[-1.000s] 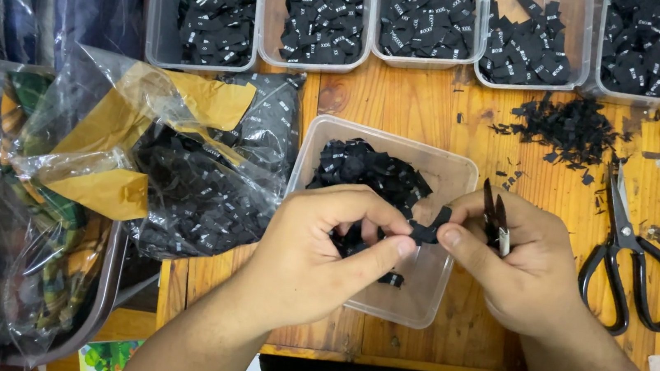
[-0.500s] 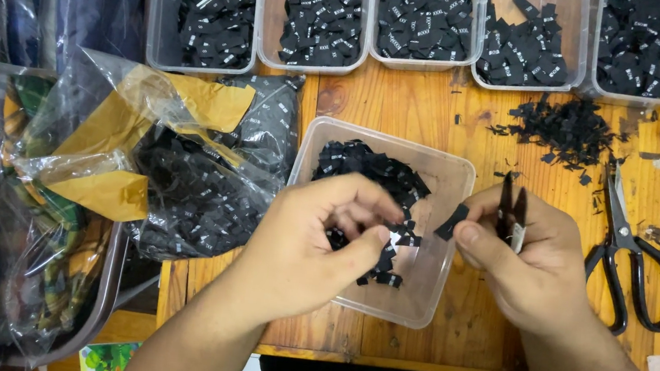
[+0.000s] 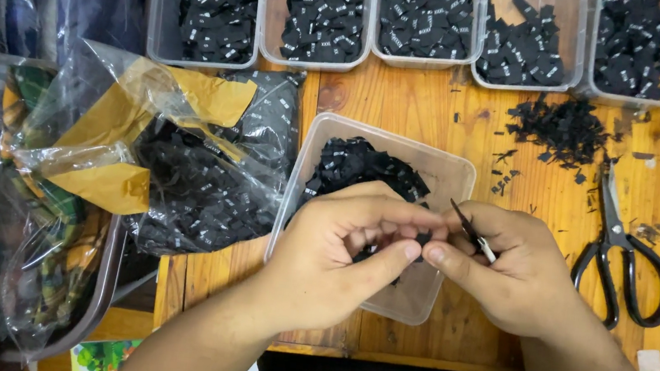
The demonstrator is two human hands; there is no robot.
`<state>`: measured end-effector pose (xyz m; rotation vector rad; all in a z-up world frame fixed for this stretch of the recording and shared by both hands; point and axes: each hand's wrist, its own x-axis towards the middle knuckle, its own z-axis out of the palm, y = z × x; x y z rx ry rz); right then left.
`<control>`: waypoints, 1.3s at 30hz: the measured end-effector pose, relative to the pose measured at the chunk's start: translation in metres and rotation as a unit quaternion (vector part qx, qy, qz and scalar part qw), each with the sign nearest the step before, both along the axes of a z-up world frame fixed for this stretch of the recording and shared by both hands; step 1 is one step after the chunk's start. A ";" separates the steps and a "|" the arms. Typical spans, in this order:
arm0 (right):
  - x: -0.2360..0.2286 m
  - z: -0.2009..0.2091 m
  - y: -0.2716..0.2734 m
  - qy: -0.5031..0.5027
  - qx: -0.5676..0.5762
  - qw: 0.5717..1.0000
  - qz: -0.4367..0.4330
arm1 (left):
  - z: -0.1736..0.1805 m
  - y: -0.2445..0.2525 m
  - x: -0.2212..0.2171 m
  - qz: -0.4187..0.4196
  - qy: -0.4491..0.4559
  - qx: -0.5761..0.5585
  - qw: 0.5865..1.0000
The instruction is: The person repeatedly picks small black fabric pieces from a clear plastic container and trims them with small scissors, placing the cut pieces back into the container. The work is performed on a wooden table with several other containers of similar pieces nearby.
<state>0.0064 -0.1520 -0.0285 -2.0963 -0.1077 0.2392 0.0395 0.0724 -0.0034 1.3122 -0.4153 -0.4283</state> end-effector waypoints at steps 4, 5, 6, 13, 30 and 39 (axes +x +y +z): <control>0.002 0.011 -0.001 -0.015 0.045 0.999 -0.014 | 0.000 -0.009 -0.005 0.049 0.009 0.010 0.999; 0.002 0.011 -0.003 -0.016 0.033 0.998 -0.043 | 0.000 -0.013 -0.005 0.062 0.052 -0.021 0.997; 0.001 0.012 -0.007 -0.018 0.022 0.997 -0.073 | 0.000 -0.018 -0.006 0.075 0.095 -0.051 0.991; 0.002 0.025 -0.042 -0.072 0.080 0.989 -0.106 | 0.002 -0.055 -0.016 0.116 0.134 -0.076 0.981; -0.005 0.019 -0.044 -0.060 0.086 0.995 0.004 | -0.005 -0.065 -0.027 0.191 -0.007 -0.033 0.981; -0.005 0.011 -0.039 -0.027 0.038 0.997 -0.061 | -0.005 -0.062 -0.029 0.195 0.051 -0.044 0.978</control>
